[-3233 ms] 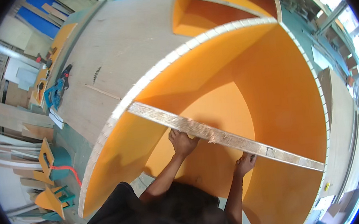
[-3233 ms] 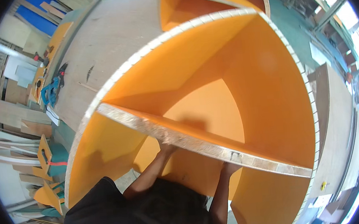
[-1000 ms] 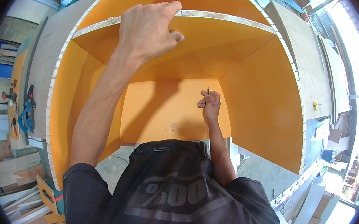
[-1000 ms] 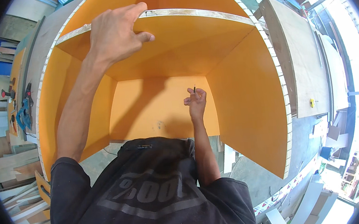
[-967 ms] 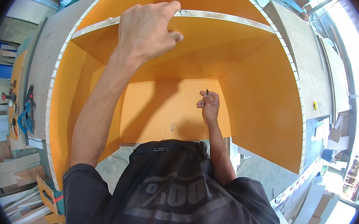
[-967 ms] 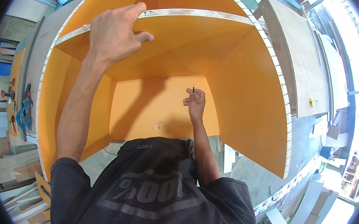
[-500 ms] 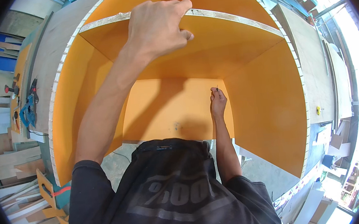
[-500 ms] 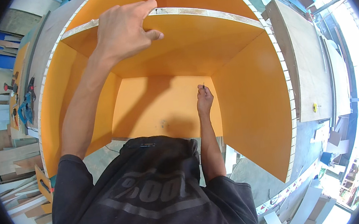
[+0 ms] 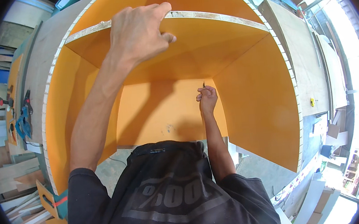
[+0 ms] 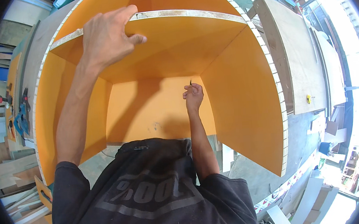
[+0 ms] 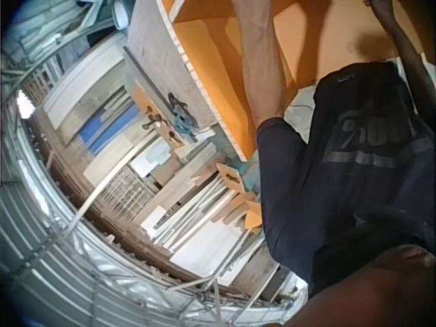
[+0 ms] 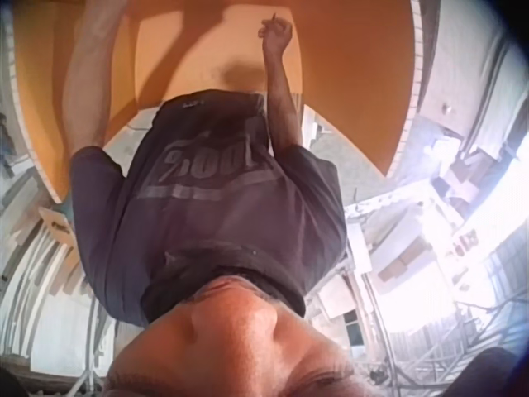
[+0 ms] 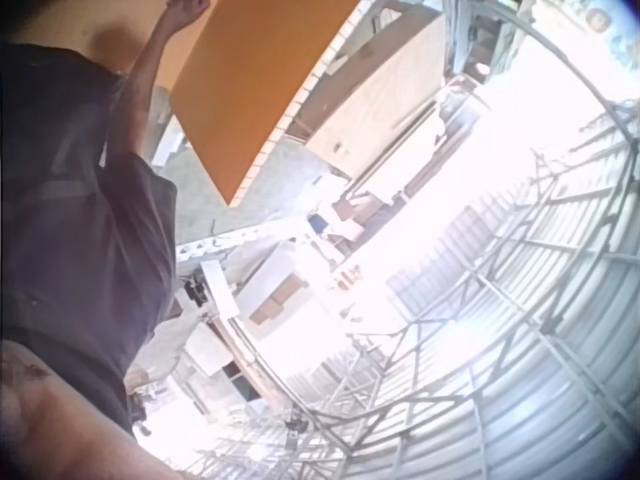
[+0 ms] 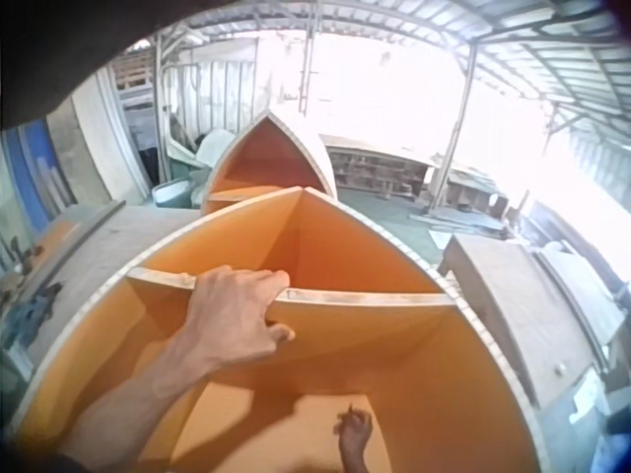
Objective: The person sands a wooden panel with an electric sander, then fits and places a wooden shelf into a curved wooden cabinet structure.
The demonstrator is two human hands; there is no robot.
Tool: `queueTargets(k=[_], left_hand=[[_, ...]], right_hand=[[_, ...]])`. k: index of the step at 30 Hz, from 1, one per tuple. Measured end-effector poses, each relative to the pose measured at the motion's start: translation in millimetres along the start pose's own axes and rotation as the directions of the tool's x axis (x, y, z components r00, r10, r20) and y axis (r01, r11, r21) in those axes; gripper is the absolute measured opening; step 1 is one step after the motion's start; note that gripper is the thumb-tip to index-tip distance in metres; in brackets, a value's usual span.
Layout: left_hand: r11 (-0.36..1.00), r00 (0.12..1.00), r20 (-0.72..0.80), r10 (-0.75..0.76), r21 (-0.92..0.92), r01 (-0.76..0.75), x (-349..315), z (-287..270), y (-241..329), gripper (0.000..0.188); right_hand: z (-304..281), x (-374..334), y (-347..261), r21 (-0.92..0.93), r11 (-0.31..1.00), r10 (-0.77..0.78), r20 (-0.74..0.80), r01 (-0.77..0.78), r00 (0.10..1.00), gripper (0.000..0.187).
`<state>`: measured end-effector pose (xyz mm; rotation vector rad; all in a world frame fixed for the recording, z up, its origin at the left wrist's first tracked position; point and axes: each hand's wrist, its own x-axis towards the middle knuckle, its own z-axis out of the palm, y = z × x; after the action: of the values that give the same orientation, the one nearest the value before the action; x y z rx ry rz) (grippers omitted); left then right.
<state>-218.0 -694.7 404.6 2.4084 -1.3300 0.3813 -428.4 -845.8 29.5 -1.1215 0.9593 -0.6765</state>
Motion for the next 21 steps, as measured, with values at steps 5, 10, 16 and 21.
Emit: queueTargets(k=[5, 10, 16, 21], left_hand=[[1.000, 1.000, -0.002, 0.004, -0.002, -0.004, 0, -1, 0, 0.039], [1.000, 1.000, -0.013, 0.023, -0.009, -0.023, 1, 1, 0, 0.042], [1.000, 1.000, 0.013, -0.005, -0.021, 0.005, 2, -2, 5, 0.041], [1.000, 1.000, -0.011, 0.001, -0.024, -0.001, -3, 1, -7, 0.040]], right_hand=[[4, 15, -5, 0.003, 1.000, 0.010, -0.058, -0.010, 0.998, 0.014], [11, 25, -6, -0.020, 0.998, 0.063, -0.102, -0.066, 0.993, 0.014], [19, 16, -4, -0.050, 0.993, 0.104, -0.055, -0.107, 0.993, 0.016], [68, -32, -6, -0.090, 0.978, 0.195, 0.056, -0.190, 0.979, 0.018]])
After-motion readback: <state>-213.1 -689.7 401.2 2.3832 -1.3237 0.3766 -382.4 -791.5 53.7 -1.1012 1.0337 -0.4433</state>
